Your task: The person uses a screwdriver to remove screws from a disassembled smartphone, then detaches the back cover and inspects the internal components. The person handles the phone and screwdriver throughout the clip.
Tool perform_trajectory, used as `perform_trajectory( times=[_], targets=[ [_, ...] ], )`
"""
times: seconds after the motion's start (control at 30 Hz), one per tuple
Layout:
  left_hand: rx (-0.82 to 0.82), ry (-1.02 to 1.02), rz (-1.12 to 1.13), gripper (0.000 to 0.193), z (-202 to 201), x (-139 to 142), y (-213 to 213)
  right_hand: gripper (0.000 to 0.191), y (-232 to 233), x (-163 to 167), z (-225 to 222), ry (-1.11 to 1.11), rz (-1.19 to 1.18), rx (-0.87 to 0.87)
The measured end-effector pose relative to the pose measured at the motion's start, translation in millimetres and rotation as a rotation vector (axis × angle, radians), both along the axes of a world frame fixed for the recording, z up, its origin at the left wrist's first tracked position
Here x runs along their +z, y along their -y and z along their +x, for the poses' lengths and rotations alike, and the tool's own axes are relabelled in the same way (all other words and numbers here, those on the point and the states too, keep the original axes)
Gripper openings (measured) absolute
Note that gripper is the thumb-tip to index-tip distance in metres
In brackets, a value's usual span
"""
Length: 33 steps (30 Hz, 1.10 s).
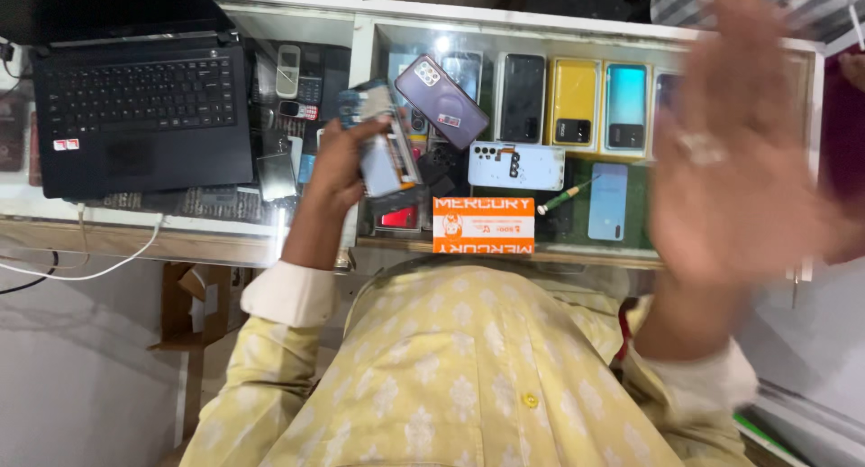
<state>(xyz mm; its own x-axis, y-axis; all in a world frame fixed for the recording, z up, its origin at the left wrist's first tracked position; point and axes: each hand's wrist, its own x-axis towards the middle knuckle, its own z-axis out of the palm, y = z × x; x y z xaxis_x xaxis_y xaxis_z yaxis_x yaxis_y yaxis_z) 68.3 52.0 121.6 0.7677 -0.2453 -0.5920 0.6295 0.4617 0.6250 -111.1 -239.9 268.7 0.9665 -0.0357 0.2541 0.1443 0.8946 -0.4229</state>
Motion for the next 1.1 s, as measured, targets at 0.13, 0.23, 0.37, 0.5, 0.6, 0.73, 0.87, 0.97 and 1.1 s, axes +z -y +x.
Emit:
perform_trajectory(
  times=[0.13, 0.23, 0.37, 0.5, 0.6, 0.73, 0.87, 0.97, 1.1],
  targets=[
    [-0.214, 0.253, 0.016, 0.028, -27.1, 12.2, 42.2, 0.093, -1.9, -50.1, 28.8, -0.192, -0.202, -0.146],
    [-0.255, 0.348, -0.057, 0.032, -49.2, 22.5, 64.5, 0.066, -24.7, -74.5, 27.0, -0.244, -0.655, -0.317],
    [-0.296, 0.619, -0.069, 0.03, -78.2, 35.7, 79.8, 0.051, -50.6, -81.9, 22.2, -0.3, -0.834, -0.352],
    [-0.29, 0.928, 0.038, 0.033, -100.6, 55.3, 83.9, 0.055, -57.0, -67.6, 16.6, -0.379, -0.472, -0.163],
    [-0.32, 1.032, 0.138, 0.039, -111.5, 72.9, 78.3, 0.053, -62.8, -57.8, 9.6, -0.351, -0.492, -0.143],
    [-0.391, 1.033, 0.213, 0.041, -115.7, 90.7, 74.1, 0.049, -66.6, -52.0, 6.7, -0.321, -0.486, -0.173],
    [-0.351, 1.188, 0.173, 0.041, -115.6, 99.0, 72.8, 0.047, -70.0, -53.1, 3.4, -0.322, -0.474, -0.213],
    [-0.327, 1.258, 0.179, 0.042, -116.8, 101.1, 72.4, 0.047, -70.2, -55.0, 0.1, -0.324, -0.466, -0.222],
    [-0.342, 1.259, 0.214, 0.043, -119.9, 101.5, 70.4, 0.043, -71.4, -55.8, -1.2, -0.319, -0.452, -0.236]
  ],
)
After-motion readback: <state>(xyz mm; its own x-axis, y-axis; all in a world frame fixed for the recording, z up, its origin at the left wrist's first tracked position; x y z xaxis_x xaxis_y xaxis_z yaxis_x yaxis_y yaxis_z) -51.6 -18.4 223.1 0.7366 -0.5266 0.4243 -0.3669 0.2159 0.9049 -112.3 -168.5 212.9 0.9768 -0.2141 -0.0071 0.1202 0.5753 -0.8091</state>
